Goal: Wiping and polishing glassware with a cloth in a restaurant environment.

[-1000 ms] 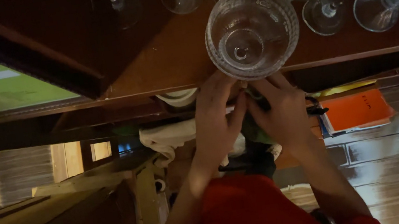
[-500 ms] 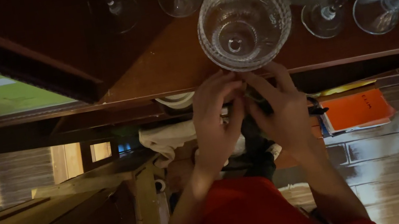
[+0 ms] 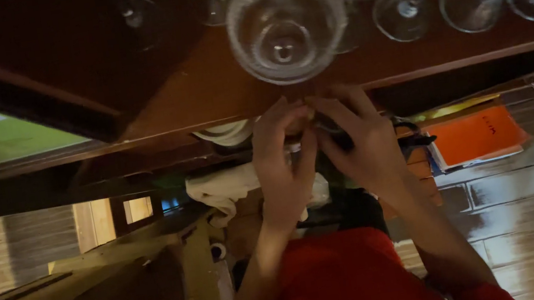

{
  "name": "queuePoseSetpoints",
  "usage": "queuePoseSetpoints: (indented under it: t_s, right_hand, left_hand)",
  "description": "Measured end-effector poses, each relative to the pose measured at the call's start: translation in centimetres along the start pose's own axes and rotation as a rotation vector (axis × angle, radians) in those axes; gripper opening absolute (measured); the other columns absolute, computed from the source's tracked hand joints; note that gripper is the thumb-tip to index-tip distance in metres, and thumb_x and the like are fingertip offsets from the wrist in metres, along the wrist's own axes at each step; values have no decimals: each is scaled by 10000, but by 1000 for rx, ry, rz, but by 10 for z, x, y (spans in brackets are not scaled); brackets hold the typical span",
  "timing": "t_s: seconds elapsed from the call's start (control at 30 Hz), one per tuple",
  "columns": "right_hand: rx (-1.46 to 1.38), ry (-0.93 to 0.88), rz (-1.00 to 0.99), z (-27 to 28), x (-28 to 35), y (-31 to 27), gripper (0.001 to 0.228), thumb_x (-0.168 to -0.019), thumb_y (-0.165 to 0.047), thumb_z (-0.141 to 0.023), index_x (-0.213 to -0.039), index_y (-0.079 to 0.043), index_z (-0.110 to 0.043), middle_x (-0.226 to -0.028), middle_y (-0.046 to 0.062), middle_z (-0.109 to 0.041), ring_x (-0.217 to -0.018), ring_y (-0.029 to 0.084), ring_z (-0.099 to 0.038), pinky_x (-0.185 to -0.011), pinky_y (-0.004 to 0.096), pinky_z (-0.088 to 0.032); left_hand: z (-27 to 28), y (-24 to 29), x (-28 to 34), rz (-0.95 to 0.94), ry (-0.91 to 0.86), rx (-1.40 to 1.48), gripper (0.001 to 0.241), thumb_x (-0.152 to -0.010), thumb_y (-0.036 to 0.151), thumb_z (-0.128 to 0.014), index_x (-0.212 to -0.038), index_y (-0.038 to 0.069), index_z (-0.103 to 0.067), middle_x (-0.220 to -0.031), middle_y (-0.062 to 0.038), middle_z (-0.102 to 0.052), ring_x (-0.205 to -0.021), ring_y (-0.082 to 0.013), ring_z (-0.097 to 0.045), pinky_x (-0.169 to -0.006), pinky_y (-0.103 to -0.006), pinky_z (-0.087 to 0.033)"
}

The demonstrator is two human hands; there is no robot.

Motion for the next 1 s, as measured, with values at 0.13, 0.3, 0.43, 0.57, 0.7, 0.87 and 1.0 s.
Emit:
queuePoseSetpoints:
  t_s: [0.13,0.3,0.43,0.57,0.7,0.87,1.0]
  right_hand:
    - [-106,-7,-10,32,25,27,424,-847,-22,-758,-1260,-52,-670,-1225,163,-668,-1041,325,-712,-824,383,-589]
    - [-164,-32,112,82,49,74,299,-871,8,-745,-1155,-16,-652,-1131,156,-678,-1026,320,-697,-863,362,-560]
    - [-224,-93,-15,124,65,106,285,-884,28,-729,-1158,-14,-662,-1094,146,-675,-960,286,-712,-812,343,-563]
    - [-225,-97,50,143,73,116,311,-886,40,-729,-1183,-3,-644,-1141,146,-670,-1042,304,-712,-873,356,-568]
    - [-228,-99,166,135,68,111,329,-880,33,-747,-1189,1,-637,-1178,160,-659,-1057,323,-697,-875,367,-567]
    - [-245,-113,195,112,46,81,329,-896,24,-755,-1208,-7,-655,-1197,148,-672,-1071,304,-711,-873,358,-575]
    - [-237,-119,206,82,28,56,304,-939,13,-743,-1233,-21,-673,-1216,143,-672,-1074,281,-716,-860,342,-590]
  left_hand:
    - [-30,18,10,-26,25,38,185,-1042,50,-655,-1226,45,-641,-1262,-130,-653,-1208,-314,-658,-1026,-407,-546]
    - [-95,35,25,85,-9,166,153,-1036,37,-667,-1188,38,-655,-1135,-105,-656,-935,-216,-697,-832,-325,-582]
    - [-157,48,27,158,61,251,161,-1012,24,-669,-1171,37,-649,-1140,-99,-656,-912,-188,-722,-776,-286,-604]
    - [-177,68,31,30,153,118,142,-1023,19,-676,-1162,38,-658,-1088,-86,-664,-855,-178,-694,-735,-277,-552]
    - [-172,76,38,20,199,111,105,-1069,29,-629,-1168,44,-659,-1117,-76,-688,-893,-163,-722,-734,-264,-572]
    - [-128,76,24,166,191,195,110,-1051,43,-627,-1152,15,-656,-1008,-86,-694,-683,-119,-667,-570,-248,-519]
    - [-84,63,13,96,152,146,149,-1079,50,-617,-1222,29,-650,-943,-64,-711,-669,-101,-667,-583,-248,-517]
Point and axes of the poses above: each hand's wrist, its own x-axis away from the middle knuckle, its own z-axis out of the back of the hand, y = z × x, the point moved 6 cm from there along -x, towards the middle knuckle
